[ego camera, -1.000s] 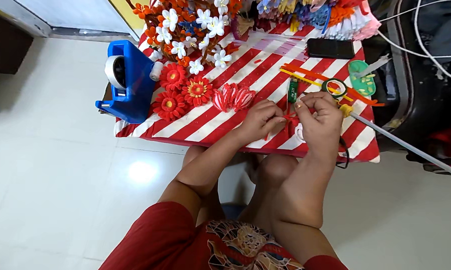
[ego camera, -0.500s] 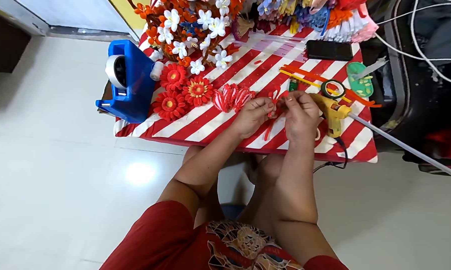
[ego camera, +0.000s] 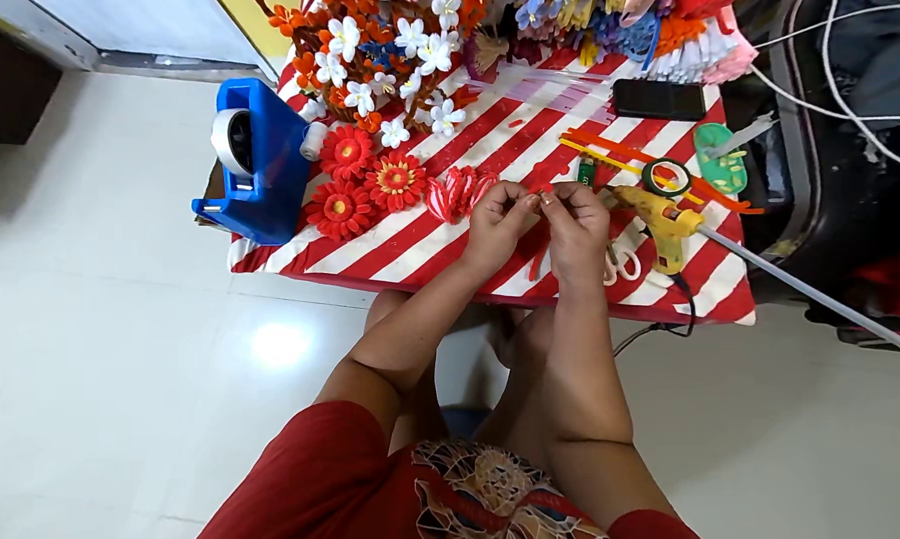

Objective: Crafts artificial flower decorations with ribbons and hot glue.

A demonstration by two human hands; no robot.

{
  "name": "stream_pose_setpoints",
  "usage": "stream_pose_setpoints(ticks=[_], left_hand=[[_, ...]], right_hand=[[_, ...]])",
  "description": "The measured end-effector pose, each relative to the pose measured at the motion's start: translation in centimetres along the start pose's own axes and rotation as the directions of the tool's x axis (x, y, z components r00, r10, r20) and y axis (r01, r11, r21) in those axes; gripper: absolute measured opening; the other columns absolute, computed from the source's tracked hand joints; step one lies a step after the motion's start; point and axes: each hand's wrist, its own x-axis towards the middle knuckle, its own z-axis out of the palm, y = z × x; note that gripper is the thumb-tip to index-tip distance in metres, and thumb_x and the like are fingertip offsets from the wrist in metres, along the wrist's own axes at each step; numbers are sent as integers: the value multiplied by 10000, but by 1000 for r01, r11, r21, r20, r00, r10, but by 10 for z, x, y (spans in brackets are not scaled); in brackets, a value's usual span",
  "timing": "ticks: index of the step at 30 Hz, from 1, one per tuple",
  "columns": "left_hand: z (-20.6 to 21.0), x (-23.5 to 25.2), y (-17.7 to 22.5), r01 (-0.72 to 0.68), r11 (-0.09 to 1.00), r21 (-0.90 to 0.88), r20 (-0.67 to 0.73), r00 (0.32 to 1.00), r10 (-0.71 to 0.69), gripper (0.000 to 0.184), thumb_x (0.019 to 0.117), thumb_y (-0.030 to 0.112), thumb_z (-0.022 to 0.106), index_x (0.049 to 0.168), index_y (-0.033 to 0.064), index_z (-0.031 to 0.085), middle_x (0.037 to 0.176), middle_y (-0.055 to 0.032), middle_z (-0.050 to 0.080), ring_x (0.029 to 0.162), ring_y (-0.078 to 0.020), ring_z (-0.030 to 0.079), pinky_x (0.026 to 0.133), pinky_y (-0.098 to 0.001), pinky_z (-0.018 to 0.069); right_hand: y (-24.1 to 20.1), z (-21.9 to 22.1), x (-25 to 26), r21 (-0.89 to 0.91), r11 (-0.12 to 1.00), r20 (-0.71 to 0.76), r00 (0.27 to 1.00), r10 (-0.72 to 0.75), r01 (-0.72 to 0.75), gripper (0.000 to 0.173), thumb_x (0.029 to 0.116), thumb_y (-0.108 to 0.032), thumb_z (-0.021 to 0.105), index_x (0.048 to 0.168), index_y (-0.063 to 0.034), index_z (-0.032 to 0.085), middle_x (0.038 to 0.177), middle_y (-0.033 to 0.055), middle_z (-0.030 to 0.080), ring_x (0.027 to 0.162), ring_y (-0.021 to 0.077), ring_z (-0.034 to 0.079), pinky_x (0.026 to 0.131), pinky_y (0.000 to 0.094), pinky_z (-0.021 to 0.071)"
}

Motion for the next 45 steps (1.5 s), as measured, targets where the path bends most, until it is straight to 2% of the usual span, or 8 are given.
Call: stream_pose_setpoints(ticks=[3, 7, 10, 14, 24, 36, 41, 45], left_hand=[[0, 0, -2, -67, 997, 47, -32, 997, 68, 82, 967, -13, 599, 917, 52, 602, 837, 31, 601, 762, -17, 575, 719, -197, 511], [-2, 0, -4, -137, 984, 113, -6, 990, 138, 66, 966, -8, 600, 914, 31, 605, 865, 5, 606, 800, -32, 586, 755, -214, 522], [-2, 0, -4, -122, 985, 124, 17, 992, 121, 80, 988, 2, 566, 923, 20, 609, 884, -4, 602, 823, -39, 587, 778, -223, 523], [-1, 2, -1, -63, 994, 85, -18, 998, 65, 139, 1018, -1, 506, 920, 50, 591, 841, 37, 591, 783, -10, 578, 758, -204, 517], [-4, 5, 0, -31, 999, 44, -101, 994, 35, 211, 1052, 36, 437, 916, 100, 585, 794, 66, 603, 744, -11, 591, 731, -216, 530], [-7, 7, 11, -21, 1000, -10, -59, 998, 20, 229, 1049, 39, 449, 900, 115, 606, 818, 69, 639, 774, -12, 617, 744, -216, 544], [-9, 9, 17, 79, 989, -126, -11, 997, -81, 239, 1052, 68, 455, 897, 135, 625, 842, 72, 648, 769, -7, 613, 732, -208, 541], [-9, 9, 17, 150, 975, -164, 20, 989, -149, 218, 1044, 94, 474, 893, 147, 622, 932, 61, 627, 865, -22, 606, 796, -224, 533]], right_hand=[[1, 1, 0, -12, 1000, 6, 1000, -5, 5, 95, 997, -87, 577, 968, -119, 660, 848, -69, 612, 749, 10, 590, 715, 202, 531], [2, 2, -1, -11, 1000, 0, 1000, -19, 19, 99, 999, -73, 564, 1001, -113, 655, 864, -69, 623, 772, 6, 604, 740, 204, 540], [4, 4, -3, -33, 999, -7, 1000, -5, 5, 113, 1017, -90, 544, 995, -111, 653, 850, -65, 608, 746, -2, 583, 707, 190, 524], [6, 11, -4, -68, 998, -8, 1000, 9, -10, 118, 1024, -122, 540, 972, -115, 646, 832, -56, 593, 716, 4, 571, 670, 184, 513], [12, 41, -14, -3, 999, -97, 994, -47, 47, 120, 1003, -45, 562, 1110, -56, 614, 968, -12, 614, 837, 24, 606, 755, 198, 536], [9, 46, -17, 31, 994, -117, 988, -105, 109, 169, 1001, -37, 573, 1169, -56, 588, 1026, -8, 620, 908, 34, 618, 813, 218, 545], [12, 43, -15, 37, 993, -133, 985, -110, 116, 81, 984, -42, 607, 1047, -93, 598, 922, -38, 599, 808, 8, 594, 735, 181, 528], [13, 41, -15, 27, 993, -129, 985, -114, 118, 67, 988, -34, 583, 1018, -86, 613, 895, -39, 590, 787, 4, 584, 715, 171, 517]])
